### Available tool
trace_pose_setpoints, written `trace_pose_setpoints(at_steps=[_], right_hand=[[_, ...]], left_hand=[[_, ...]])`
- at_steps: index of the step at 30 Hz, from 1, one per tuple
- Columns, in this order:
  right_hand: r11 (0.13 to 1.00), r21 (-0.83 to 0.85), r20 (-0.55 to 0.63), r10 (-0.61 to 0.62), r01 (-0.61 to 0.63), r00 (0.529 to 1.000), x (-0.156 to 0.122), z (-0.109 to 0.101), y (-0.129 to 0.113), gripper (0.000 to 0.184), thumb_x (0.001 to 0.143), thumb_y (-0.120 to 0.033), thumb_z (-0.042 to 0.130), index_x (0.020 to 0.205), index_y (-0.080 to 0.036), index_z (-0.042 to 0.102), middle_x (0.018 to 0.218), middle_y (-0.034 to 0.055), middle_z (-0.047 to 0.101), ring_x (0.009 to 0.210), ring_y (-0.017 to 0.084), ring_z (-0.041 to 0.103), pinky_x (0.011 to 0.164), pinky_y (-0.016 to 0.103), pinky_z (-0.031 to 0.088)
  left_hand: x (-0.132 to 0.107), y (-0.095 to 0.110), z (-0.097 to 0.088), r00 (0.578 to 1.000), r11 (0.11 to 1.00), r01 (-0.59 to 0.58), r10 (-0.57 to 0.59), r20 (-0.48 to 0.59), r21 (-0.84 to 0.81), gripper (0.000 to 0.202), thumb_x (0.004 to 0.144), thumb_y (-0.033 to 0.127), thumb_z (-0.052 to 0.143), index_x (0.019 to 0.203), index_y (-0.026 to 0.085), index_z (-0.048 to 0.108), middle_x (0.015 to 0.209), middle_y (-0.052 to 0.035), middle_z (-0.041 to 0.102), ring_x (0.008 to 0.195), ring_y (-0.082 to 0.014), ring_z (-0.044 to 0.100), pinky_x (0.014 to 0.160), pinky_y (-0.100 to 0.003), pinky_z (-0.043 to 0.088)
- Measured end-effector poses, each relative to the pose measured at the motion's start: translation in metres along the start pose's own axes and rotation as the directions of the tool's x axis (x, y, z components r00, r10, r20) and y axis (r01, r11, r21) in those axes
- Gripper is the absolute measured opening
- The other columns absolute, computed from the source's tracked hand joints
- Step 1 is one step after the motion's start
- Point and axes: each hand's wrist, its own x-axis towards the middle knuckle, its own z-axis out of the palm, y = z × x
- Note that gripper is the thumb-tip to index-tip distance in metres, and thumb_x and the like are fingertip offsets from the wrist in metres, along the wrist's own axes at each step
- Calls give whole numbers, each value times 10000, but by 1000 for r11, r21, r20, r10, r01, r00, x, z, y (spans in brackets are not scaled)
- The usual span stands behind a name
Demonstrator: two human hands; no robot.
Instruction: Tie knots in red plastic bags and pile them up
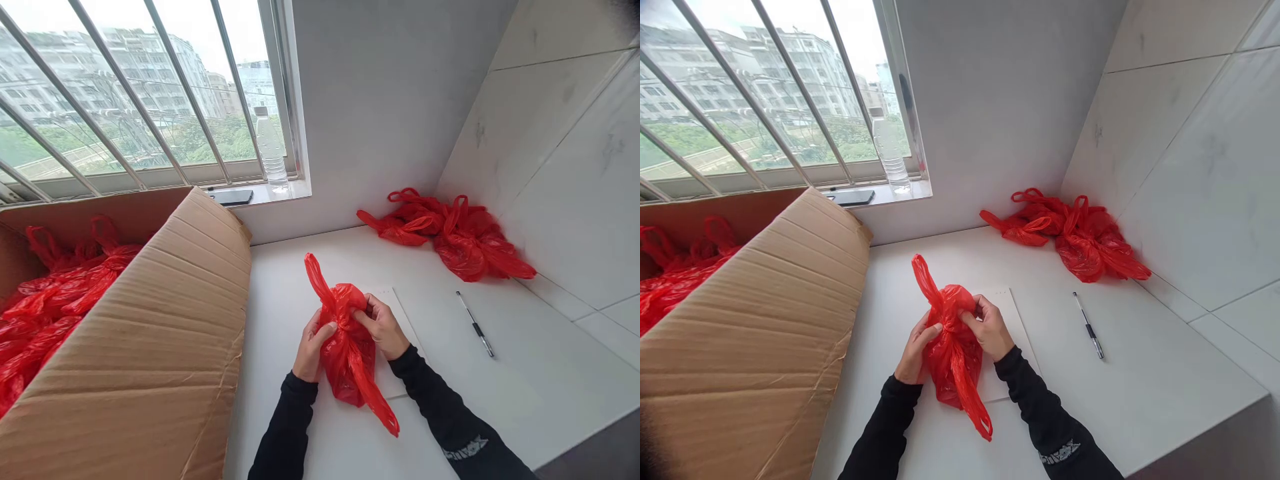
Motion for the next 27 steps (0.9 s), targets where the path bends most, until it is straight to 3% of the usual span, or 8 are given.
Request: trace_pose_setpoints(at_steps=[3, 7, 11, 14, 20, 24, 27], right_hand=[[999, 39, 6, 6, -6, 1000, 0, 1, -1, 271, 840, -447, 688, 945, -206, 619, 898, 23, 675, 812, 181, 625, 756, 290, 502], [995, 85, 79, 39, -45, 996, 0, 1, -5, 335, 883, -457, 626, 1132, -234, 603, 1046, 46, 696, 927, 209, 658, 888, 347, 502], [997, -39, 158, 69, -63, 985, 2, -3, -3, 446, 862, -407, 665, 1260, -235, 562, 1117, 64, 683, 1045, 227, 635, 961, 383, 482], [989, -144, 212, 72, -41, 975, 1, -4, -1, 429, 851, -354, 682, 1248, -222, 586, 1110, 67, 685, 1047, 226, 629, 945, 379, 487], [987, -161, 135, -2, 24, 991, 0, -1, -2, 190, 865, -345, 656, 977, -194, 685, 945, 41, 694, 863, 189, 622, 786, 315, 506], [993, -104, 58, -43, 49, 997, 3, -2, 0, 167, 833, -352, 696, 896, -198, 693, 851, 25, 676, 811, 179, 612, 750, 297, 504], [995, -85, 6, -44, 44, 999, 4, -3, 3, 215, 770, -352, 759, 921, -207, 711, 924, 39, 671, 836, 188, 615, 759, 302, 512]], left_hand=[[0, 0, -1, 1000, 997, -20, 21, -17, 78, 394, 739, 241, 769, 1110, 173, 655, 1043, -77, 722, 907, -226, 670, 810, -307, 512], [5, -4, -6, 987, 994, -62, 48, -156, -85, 432, 702, 242, 808, 1098, 174, 649, 1021, -79, 736, 897, -238, 698, 828, -341, 538], [10, -5, -14, 953, 975, -118, 57, -298, -189, 458, 642, 251, 854, 1055, 169, 672, 978, -67, 753, 863, -236, 715, 814, -340, 562], [12, -6, -18, 938, 963, -139, 53, -343, -231, 463, 658, 288, 849, 1071, 170, 678, 979, -63, 759, 845, -221, 717, 835, -344, 561], [8, -4, -10, 957, 965, -92, 18, -289, -244, 386, 764, 348, 756, 1103, 179, 681, 1006, -70, 750, 905, -243, 703, 839, -346, 542], [3, 1, -4, 980, 977, -75, 35, -198, -201, 389, 743, 221, 710, 1129, 203, 674, 1028, -54, 733, 949, -250, 680, 817, -330, 528], [0, 0, -2, 993, 995, -35, 24, -119, -93, 468, 685, 135, 719, 1144, 209, 660, 1056, -58, 722, 961, -259, 672, 800, -319, 520]])
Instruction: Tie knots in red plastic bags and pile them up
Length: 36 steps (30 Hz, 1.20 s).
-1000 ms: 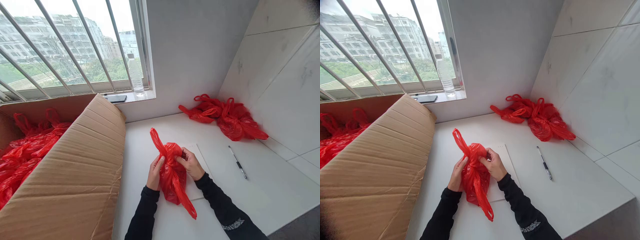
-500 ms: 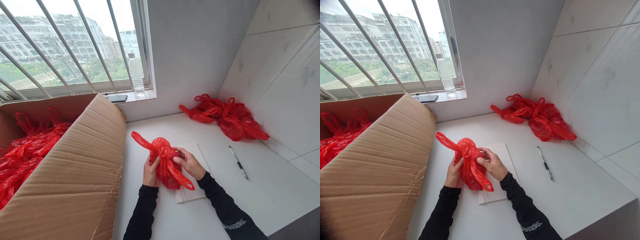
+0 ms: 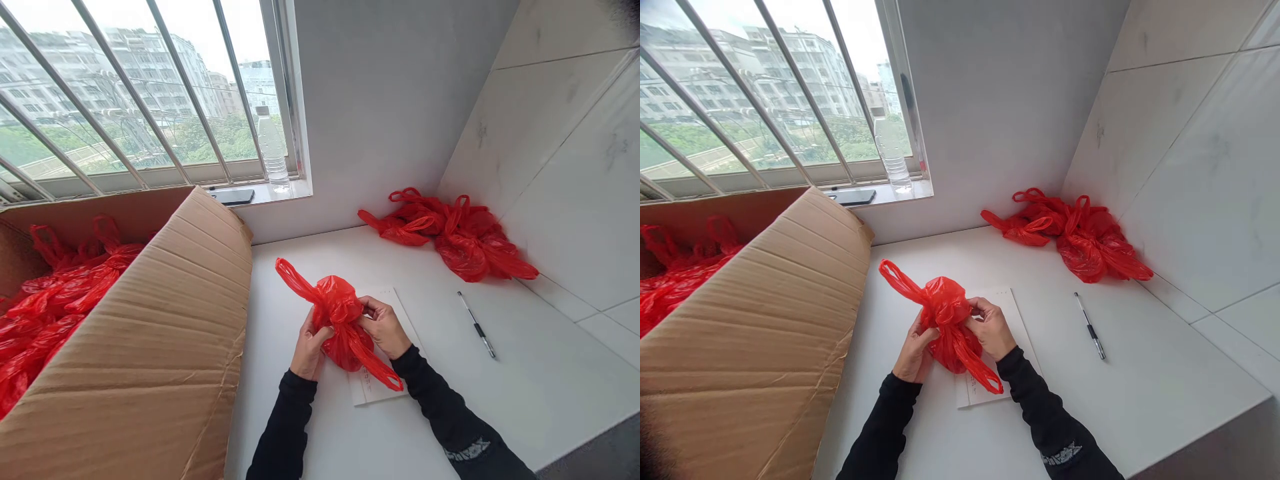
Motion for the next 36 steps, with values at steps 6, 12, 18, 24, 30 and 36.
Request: trace_pose_setpoints(at_steps=[6, 12, 18, 24, 30, 36], right_hand=[[999, -32, -12, -13, 13, 1000, -2, 0, -7, 317, 859, -436, 654, 1085, -217, 695, 1062, 70, 675, 953, 219, 634, 880, 343, 505], [995, -31, 127, 93, -90, 988, -3, 3, -11, 379, 865, -455, 646, 1157, -213, 644, 1074, 68, 696, 975, 222, 643, 901, 363, 502], [995, -4, 27, 97, -97, 995, 0, 0, -3, 342, 822, -486, 693, 946, -167, 675, 867, 58, 707, 788, 194, 646, 743, 323, 515], [992, 33, 49, 122, -124, 991, -2, 0, -7, 450, 861, -551, 619, 1109, -175, 630, 939, 61, 704, 802, 198, 654, 721, 324, 526], [991, -77, 123, 117, -108, 985, -6, 7, -5, 445, 811, -464, 711, 1150, -200, 595, 988, 64, 684, 735, 177, 625, 574, 272, 506], [991, -98, 111, 102, -91, 989, -5, 6, -5, 366, 848, -504, 638, 988, -167, 662, 915, 71, 669, 682, 182, 600, 505, 274, 487]], left_hand=[[5, -7, -1, 997, 998, -54, 52, -63, -26, 492, 695, 171, 783, 1160, 228, 634, 1096, -56, 705, 1025, -251, 657, 900, -344, 507], [6, 1, -3, 984, 981, -33, -3, -179, -194, 457, 756, 221, 734, 1196, 241, 613, 1120, -43, 710, 1070, -239, 652, 965, -350, 492], [0, 3, 1, 998, 979, 48, -57, -39, -196, 576, 650, 84, 666, 1208, 213, 599, 1145, -68, 706, 1065, -276, 654, 908, -361, 525], [7, -3, -5, 991, 988, -65, 47, -129, -142, 578, 677, 156, 793, 1209, 241, 583, 1149, -55, 692, 1090, -267, 641, 907, -348, 526], [9, -2, -10, 984, 977, -113, 85, -153, -182, 634, 701, 165, 768, 1280, 247, 521, 1218, -82, 652, 1156, -279, 606, 945, -377, 514], [9, -4, -6, 994, 986, -57, 41, -105, -155, 682, 644, 167, 807, 1261, 225, 524, 1205, -108, 660, 1083, -285, 638, 899, -390, 531]])
